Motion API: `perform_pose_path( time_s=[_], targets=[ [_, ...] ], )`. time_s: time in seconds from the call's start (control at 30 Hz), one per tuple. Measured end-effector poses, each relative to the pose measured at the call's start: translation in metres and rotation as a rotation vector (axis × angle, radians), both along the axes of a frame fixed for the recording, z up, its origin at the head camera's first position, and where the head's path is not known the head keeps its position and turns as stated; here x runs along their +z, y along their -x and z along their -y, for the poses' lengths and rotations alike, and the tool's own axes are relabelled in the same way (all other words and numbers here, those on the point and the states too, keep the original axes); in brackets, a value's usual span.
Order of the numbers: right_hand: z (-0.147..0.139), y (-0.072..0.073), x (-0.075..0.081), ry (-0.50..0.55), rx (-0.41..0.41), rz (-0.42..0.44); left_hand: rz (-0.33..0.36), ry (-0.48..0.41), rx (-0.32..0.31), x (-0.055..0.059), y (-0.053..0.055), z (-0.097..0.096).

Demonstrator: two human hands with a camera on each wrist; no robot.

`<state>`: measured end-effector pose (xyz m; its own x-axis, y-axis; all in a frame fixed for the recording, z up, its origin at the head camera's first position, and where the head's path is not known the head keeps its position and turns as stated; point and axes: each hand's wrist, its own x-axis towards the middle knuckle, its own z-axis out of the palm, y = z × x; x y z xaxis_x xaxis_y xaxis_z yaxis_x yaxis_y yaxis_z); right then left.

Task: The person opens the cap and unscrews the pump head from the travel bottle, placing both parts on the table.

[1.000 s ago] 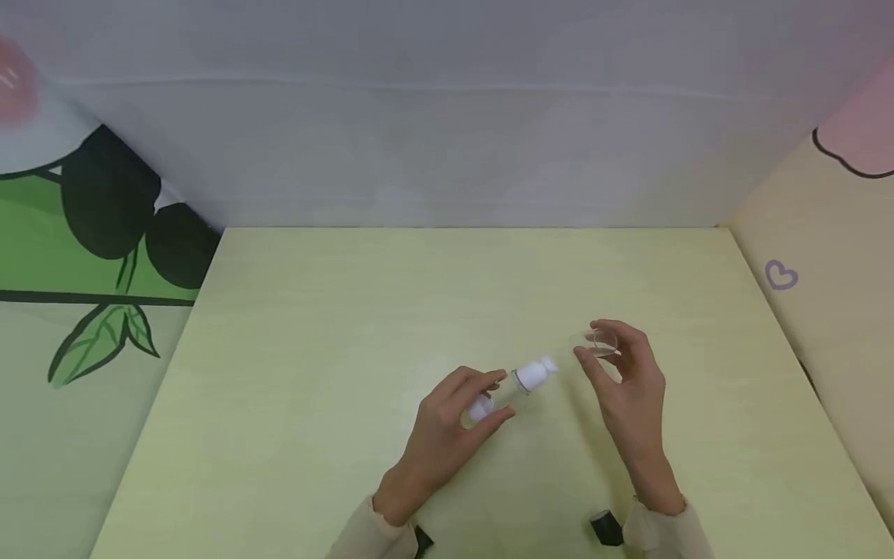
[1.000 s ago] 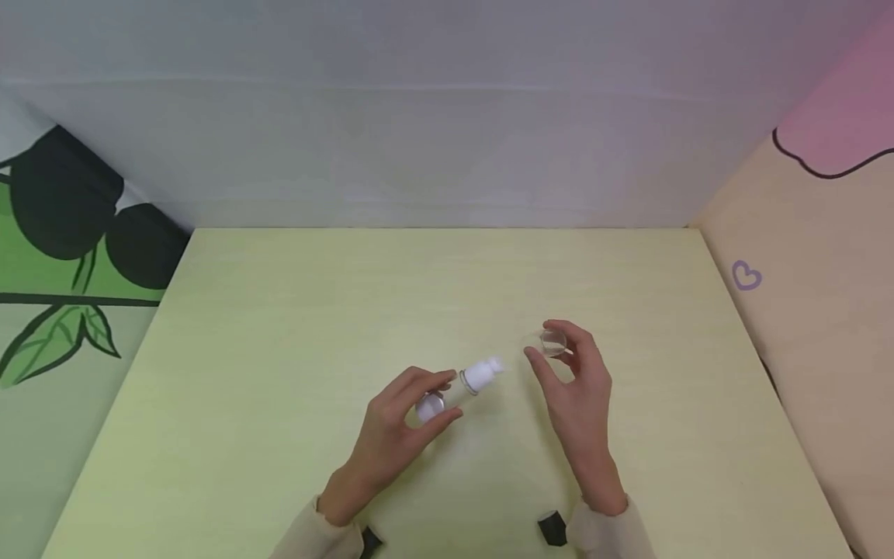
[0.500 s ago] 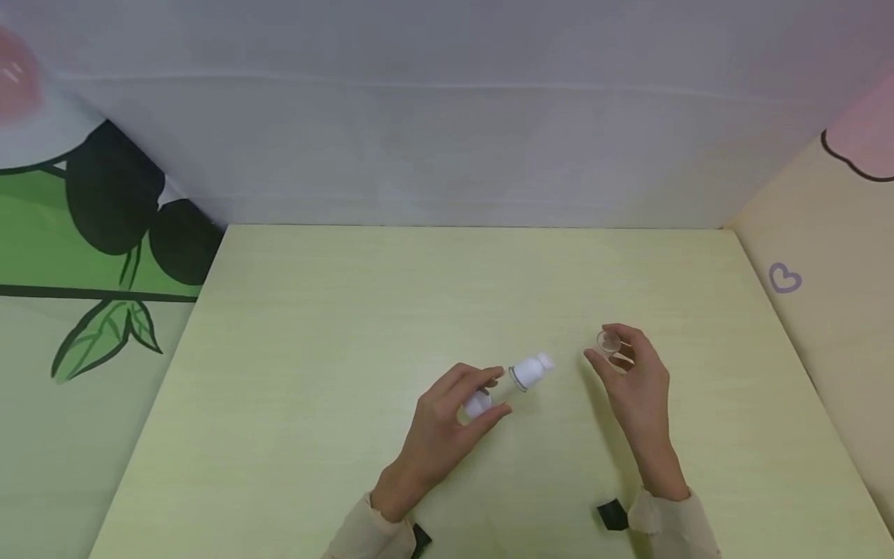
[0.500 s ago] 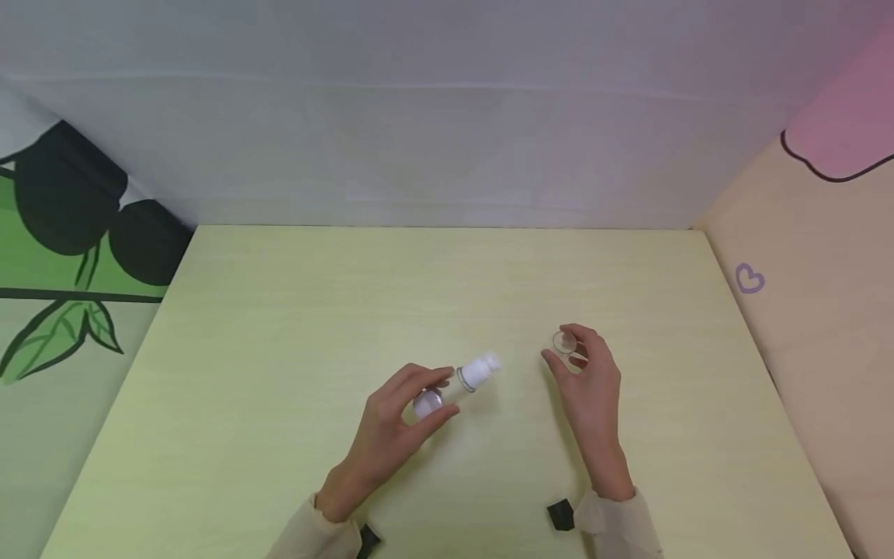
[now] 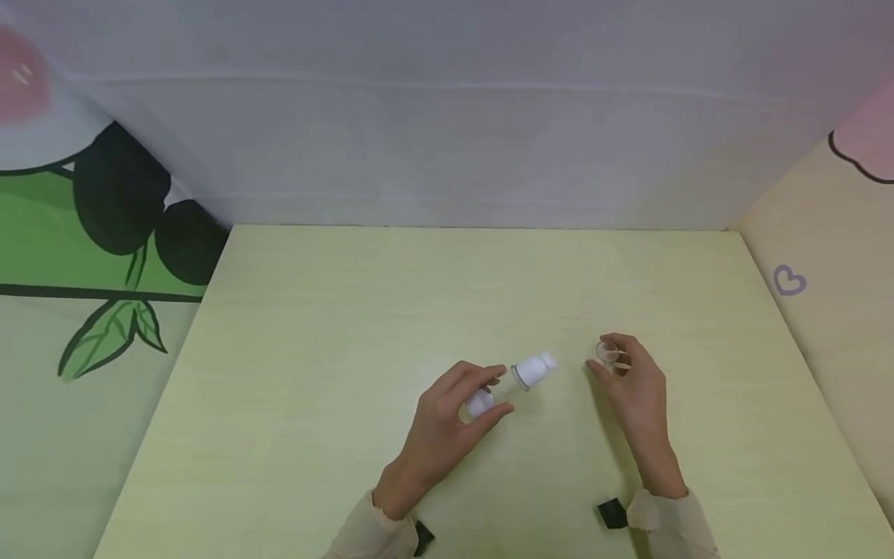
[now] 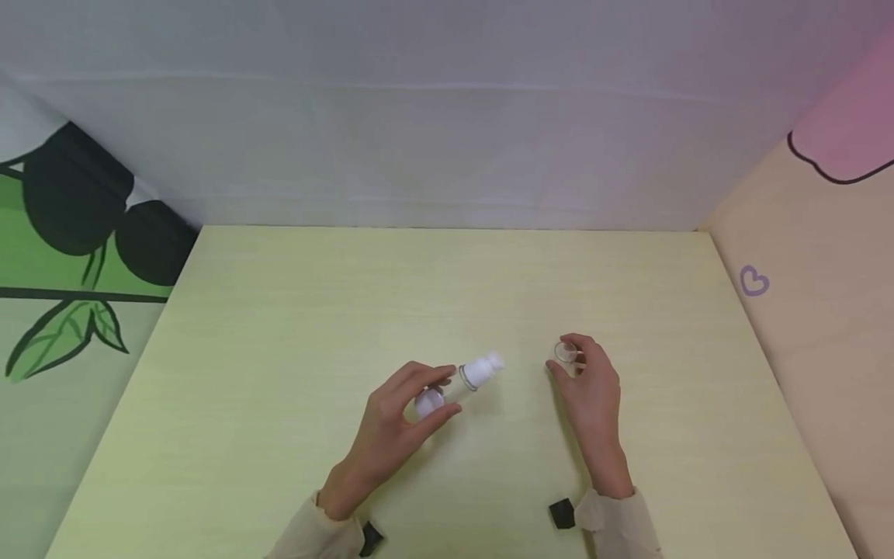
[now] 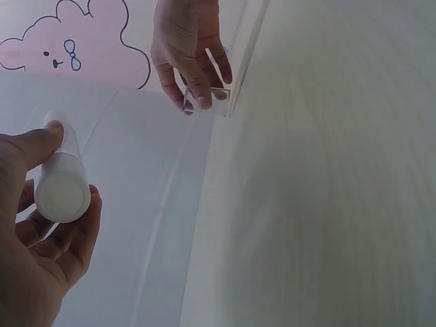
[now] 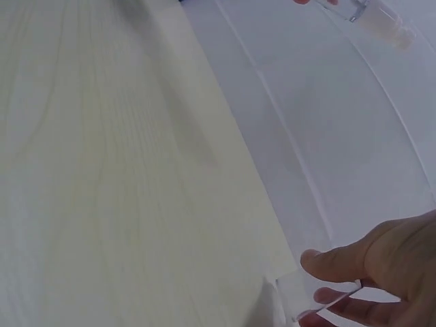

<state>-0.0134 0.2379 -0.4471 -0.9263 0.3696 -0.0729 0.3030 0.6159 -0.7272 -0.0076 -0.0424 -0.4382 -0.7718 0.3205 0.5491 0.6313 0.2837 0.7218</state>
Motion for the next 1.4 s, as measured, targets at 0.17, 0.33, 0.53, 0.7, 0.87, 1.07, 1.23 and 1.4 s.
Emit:
perform_pose_path(
  time_s=[0.17,0.33,0.53,0.7,0.87,1.07,1.23,1.4],
  targets=[
    [-0.001,0.001,-0.006,-0.012,0.018,-0.012,-0.001,-0.008,0.018,0.004,0.002,0.003],
    [0.0,0.0,-0.007,0.003,0.036,-0.012,0.014,-0.028,0.028,0.004,0.003,0.006],
    [0.001,-0.006,-0.005,0.016,-0.013,-0.072,0.041,-0.056,0.029,0.003,0.003,0.006],
    [0.007,-0.014,-0.005,0.051,-0.075,-0.306,0.079,-0.08,0.028,0.003,0.003,0.006],
    [0.013,-0.021,-0.008,0.104,-0.033,-0.552,0.132,-0.118,0.005,0.0,0.003,0.004],
    [0.027,-0.03,-0.01,0.383,0.253,-0.719,0.195,-0.132,-0.01,-0.003,0.0,0.001],
    [0.049,-0.038,-0.004,0.63,0.388,-0.712,0.231,-0.135,-0.018,-0.004,-0.002,-0.004],
    [0.071,-0.045,0.006,0.737,0.387,-0.618,0.244,-0.117,-0.009,-0.004,-0.005,-0.01]
  ],
)
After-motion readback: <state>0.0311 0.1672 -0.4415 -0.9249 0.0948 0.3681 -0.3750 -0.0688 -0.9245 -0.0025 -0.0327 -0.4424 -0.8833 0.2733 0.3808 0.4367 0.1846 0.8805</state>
